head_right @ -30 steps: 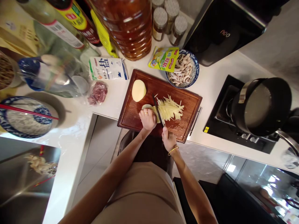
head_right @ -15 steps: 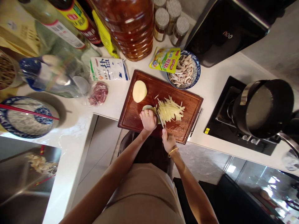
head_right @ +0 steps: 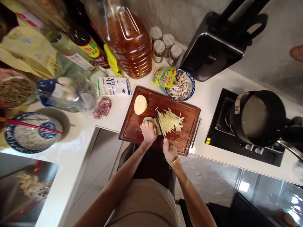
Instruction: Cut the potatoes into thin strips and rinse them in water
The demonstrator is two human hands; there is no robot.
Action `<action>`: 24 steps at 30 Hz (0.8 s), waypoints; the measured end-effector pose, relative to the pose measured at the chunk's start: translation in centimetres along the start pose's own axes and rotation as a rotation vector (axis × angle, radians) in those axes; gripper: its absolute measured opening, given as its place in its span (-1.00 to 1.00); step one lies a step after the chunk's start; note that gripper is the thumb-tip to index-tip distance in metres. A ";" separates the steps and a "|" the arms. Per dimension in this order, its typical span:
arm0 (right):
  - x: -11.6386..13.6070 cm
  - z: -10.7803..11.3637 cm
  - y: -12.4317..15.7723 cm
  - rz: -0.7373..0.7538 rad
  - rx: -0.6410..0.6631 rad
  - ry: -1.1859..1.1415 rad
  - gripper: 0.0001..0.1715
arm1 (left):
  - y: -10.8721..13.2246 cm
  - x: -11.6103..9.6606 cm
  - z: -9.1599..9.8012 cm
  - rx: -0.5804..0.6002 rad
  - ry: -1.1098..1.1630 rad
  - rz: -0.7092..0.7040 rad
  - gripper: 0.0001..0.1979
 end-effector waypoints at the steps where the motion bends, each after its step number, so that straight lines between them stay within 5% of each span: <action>1: 0.1 0.1 0.2 -0.001 0.009 0.003 -0.27 | 0.0 0.0 0.0 0.006 0.001 0.004 -0.81; 24: -0.6 -0.3 1.4 -0.019 0.068 0.003 -0.31 | 0.1 0.0 -0.1 0.046 -0.002 0.018 -0.80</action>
Point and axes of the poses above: each hand's wrist, its own y-axis away from the middle knuckle, its own z-axis out of the back of the hand, x = y × z, the point moved 4 cm from there along -y, towards the middle knuckle, and after that the axes turned 13 degrees about y, right-handed, at the moved point
